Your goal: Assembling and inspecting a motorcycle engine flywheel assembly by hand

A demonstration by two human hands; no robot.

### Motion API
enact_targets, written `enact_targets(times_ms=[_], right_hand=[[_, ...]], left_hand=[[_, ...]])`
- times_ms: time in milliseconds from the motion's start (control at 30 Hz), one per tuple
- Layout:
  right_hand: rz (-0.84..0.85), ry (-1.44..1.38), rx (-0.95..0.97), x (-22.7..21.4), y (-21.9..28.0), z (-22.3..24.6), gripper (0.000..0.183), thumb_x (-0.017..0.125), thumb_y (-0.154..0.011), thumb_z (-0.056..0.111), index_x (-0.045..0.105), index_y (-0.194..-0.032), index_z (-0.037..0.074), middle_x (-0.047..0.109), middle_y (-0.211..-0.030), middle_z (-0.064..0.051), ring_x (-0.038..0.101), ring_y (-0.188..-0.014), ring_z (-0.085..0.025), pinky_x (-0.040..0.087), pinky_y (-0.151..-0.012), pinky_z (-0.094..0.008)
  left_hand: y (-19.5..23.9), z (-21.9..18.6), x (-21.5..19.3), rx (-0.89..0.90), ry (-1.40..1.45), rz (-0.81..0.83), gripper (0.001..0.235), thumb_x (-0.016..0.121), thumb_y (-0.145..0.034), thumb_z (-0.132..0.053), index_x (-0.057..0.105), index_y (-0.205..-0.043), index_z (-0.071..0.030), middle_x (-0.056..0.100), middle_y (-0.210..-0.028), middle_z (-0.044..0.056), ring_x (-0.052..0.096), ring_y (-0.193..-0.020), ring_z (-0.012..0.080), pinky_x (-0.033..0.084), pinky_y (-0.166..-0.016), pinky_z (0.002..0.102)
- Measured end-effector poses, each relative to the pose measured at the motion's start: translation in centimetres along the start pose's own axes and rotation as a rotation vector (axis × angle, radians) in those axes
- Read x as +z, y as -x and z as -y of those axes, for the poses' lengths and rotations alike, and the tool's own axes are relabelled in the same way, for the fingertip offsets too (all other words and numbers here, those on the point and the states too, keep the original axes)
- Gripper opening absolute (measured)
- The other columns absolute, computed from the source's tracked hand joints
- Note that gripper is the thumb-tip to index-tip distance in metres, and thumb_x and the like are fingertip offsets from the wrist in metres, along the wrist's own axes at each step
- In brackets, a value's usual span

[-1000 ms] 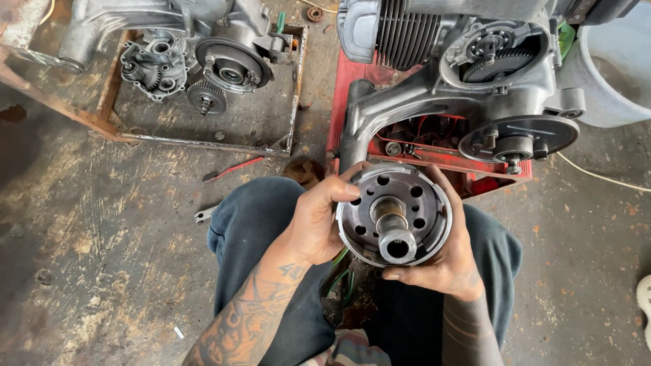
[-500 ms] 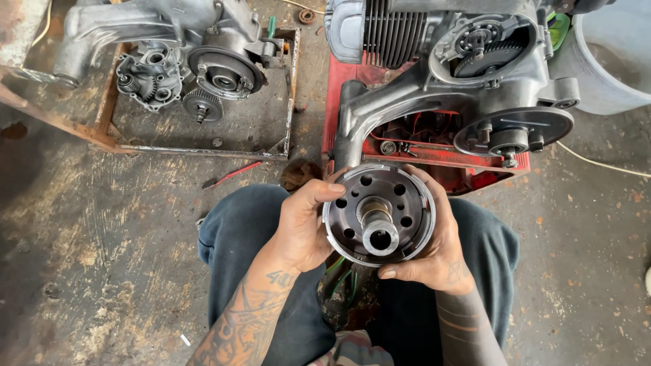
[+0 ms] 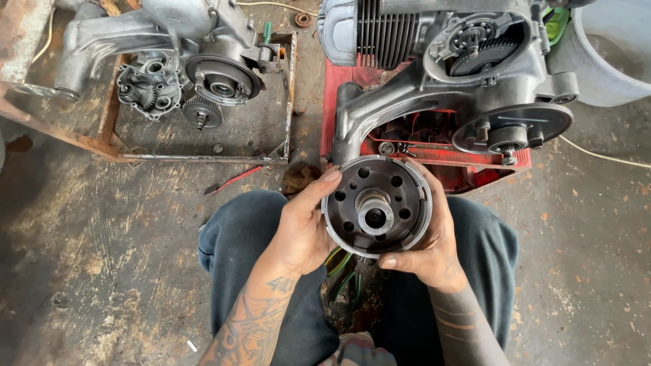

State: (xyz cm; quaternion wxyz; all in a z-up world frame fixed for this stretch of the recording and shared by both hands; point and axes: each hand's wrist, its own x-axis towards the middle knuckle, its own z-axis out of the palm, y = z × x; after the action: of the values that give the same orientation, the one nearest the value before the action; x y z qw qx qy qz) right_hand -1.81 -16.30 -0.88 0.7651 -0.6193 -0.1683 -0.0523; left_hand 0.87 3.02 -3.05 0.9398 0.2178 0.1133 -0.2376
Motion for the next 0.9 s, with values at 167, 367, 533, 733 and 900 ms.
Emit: enact_targets(times_ms=[167,367,533,733,900], right_hand=[[-0.090,-0.063,-0.119,0.0,0.0,-0.7,0.132,0.101,-0.046,0.012,0.030,-0.157,-0.001,0.052,-0.146,-0.020,0.055,-0.132,-0.028,0.046,-0.117,-0.045],[-0.143,0.075,-0.239,0.7,0.5,-0.5,0.130,0.100,-0.051,0.009,0.026,-0.157,0.000,0.049,-0.149,-0.023,0.054,-0.135,-0.034,0.047,-0.116,-0.050],[-0.127,0.324,-0.225,0.6,2.2,-0.7,0.103,0.084,-0.073,0.014,0.023,-0.156,0.003,0.047,-0.153,-0.024,0.057,-0.136,-0.032,0.050,-0.114,-0.042],[-0.036,0.600,-0.481,0.4,1.3,-1.0,0.091,0.080,-0.081,0.006,0.028,-0.155,0.010,0.043,-0.154,-0.026,0.059,-0.133,-0.038,0.055,-0.111,-0.046],[-0.088,0.812,-0.582,0.8,1.2,-0.3,0.075,0.076,-0.087,0.018,0.034,-0.149,0.008,0.051,-0.144,-0.031,0.062,-0.125,-0.040,0.056,-0.105,-0.048]], left_hand=[[0.6,0.2,3.5,0.300,-0.396,0.226,0.067,0.069,-0.092,-0.032,0.045,-0.144,0.003,0.063,-0.124,0.032,0.064,-0.109,0.0366,0.056,-0.097,0.058],[3.5,-1.0,7.0,0.596,-0.967,0.394,0.098,0.056,-0.085,-0.038,0.011,-0.160,0.007,0.011,-0.166,0.036,0.008,-0.152,0.0505,0.003,-0.124,0.064],[3.2,0.2,5.9,0.537,-1.017,0.373,0.115,0.072,-0.075,-0.025,-0.001,-0.161,-0.005,0.038,-0.159,0.025,0.044,-0.145,0.0375,0.034,-0.120,0.049],[2.4,1.7,5.0,0.471,-0.732,0.353,0.117,0.083,-0.073,-0.015,0.008,-0.163,-0.014,0.046,-0.155,0.017,0.049,-0.139,0.0325,0.038,-0.118,0.047],[2.6,2.2,5.3,0.513,-0.743,0.346,0.123,0.087,-0.066,-0.017,0.009,-0.162,-0.015,0.047,-0.154,0.017,0.050,-0.141,0.0348,0.040,-0.119,0.050]])
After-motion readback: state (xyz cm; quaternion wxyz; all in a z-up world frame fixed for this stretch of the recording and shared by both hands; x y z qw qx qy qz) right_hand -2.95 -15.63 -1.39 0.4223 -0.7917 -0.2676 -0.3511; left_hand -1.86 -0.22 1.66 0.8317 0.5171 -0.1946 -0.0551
